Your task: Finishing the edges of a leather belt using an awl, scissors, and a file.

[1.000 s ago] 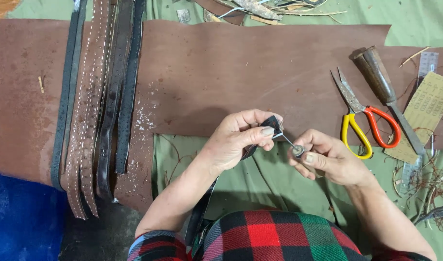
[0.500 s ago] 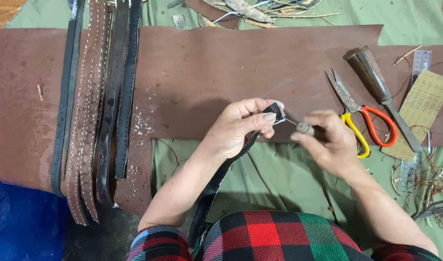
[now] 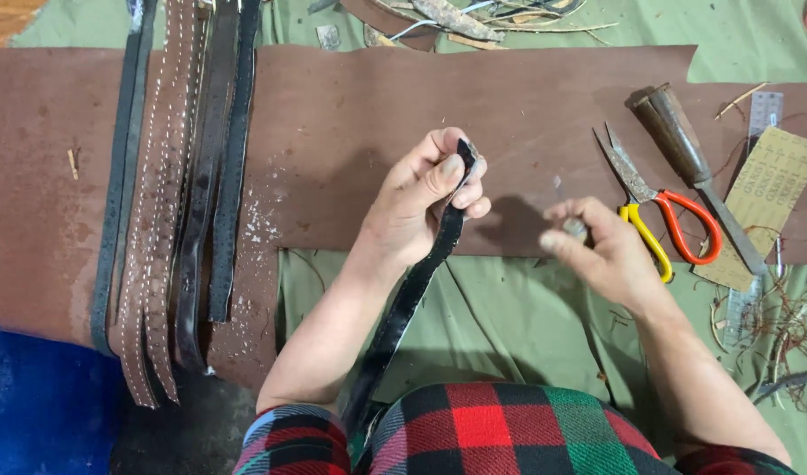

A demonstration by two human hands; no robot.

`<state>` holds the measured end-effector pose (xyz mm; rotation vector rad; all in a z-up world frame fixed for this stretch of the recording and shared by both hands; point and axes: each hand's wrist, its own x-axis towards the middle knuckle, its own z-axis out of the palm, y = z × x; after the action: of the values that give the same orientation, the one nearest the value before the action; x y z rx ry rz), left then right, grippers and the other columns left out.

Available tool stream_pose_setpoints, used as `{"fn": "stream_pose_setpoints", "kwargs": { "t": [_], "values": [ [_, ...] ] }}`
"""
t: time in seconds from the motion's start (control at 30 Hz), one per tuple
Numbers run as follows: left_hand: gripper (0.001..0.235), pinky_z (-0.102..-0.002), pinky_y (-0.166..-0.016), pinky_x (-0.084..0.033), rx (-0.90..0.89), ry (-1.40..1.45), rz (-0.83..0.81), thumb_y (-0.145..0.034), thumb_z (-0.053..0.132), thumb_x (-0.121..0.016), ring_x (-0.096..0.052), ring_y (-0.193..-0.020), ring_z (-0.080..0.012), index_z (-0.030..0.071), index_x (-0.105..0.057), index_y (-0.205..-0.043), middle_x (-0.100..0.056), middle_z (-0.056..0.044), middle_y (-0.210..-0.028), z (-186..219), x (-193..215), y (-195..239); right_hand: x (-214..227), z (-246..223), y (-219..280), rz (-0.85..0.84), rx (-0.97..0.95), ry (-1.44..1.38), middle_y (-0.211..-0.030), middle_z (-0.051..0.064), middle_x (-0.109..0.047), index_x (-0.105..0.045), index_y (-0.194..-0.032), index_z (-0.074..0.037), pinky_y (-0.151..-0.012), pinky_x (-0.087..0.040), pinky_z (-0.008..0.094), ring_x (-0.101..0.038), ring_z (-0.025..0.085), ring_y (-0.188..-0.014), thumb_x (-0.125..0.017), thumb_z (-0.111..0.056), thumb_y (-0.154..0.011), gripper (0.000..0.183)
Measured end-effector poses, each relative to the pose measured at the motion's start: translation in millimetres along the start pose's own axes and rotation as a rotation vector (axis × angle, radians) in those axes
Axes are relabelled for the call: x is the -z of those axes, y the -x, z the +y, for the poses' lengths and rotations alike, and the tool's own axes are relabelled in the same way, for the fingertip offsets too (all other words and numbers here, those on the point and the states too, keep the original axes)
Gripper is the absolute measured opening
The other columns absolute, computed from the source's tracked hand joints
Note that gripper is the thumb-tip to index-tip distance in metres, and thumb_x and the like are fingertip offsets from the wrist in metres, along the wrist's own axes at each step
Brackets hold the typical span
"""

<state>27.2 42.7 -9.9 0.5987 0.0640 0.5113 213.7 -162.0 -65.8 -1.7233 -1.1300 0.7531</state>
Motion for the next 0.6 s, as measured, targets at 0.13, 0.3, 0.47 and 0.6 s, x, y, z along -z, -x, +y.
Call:
{"fn": "stream_pose_setpoints", "kwargs": {
  "t": [0.13, 0.3, 0.47, 0.6],
  "values": [
    [0.020, -0.031, -0.077, -0.048, 0.033, 0.085, -0.006, -0.105, 0.017, -0.062, -0.051, -0.076, -0.0088, 0.010, -0.054, -0.123, -0.052, -0.007, -0.095, -13.1, 8.1, 0.8, -6.6, 10.3, -12.9, 0.194, 0.078, 0.367, -0.105, 0.026, -0.065, -0.064, -0.132, -0.001, -0.072, -0.055, 0.054, -0.068, 0.046, -0.092, -0.080, -0.021, -0.092, 0.048],
    [0.020, -0.031, -0.077, -0.049, -0.009, 0.033, -0.051, -0.106, 0.014, -0.062, -0.051, -0.075, -0.0097, 0.009, -0.053, -0.122, -0.051, -0.008, -0.094, -24.6, 6.0, -6.8, -9.9, -26.6, -30.2, 0.264, 0.319, 0.310, -0.117, 0.022, -0.059, -0.063, -0.140, -0.001, -0.086, -0.058, 0.049, -0.066, 0.039, -0.104, -0.074, -0.011, -0.097, 0.045],
    [0.022, -0.031, -0.073, -0.056, -0.225, -0.388, 0.113, -0.102, 0.015, -0.069, -0.061, -0.074, -0.0117, 0.003, -0.058, -0.118, -0.065, -0.014, -0.096, -44.7, 7.9, -23.4, -1.5, -68.6, -47.1, 0.231, 0.438, 0.063, -0.133, 0.024, -0.055, -0.059, -0.144, -0.001, -0.083, -0.060, 0.045, -0.069, 0.033, -0.103, -0.064, -0.004, -0.103, 0.042],
    [0.016, -0.028, -0.063, -0.061, -0.431, -0.708, 0.278, -0.103, 0.014, -0.067, -0.069, -0.070, -0.0123, 0.002, -0.066, -0.113, -0.071, -0.013, -0.086, -62.2, 20.9, -34.3, -14.2, -64.2, -63.4, 0.197, 0.444, 0.013, -0.119, 0.021, -0.064, -0.065, -0.137, -0.001, -0.072, -0.061, 0.043, -0.073, 0.030, -0.088, -0.067, 0.001, -0.100, 0.038]
  ]
}}
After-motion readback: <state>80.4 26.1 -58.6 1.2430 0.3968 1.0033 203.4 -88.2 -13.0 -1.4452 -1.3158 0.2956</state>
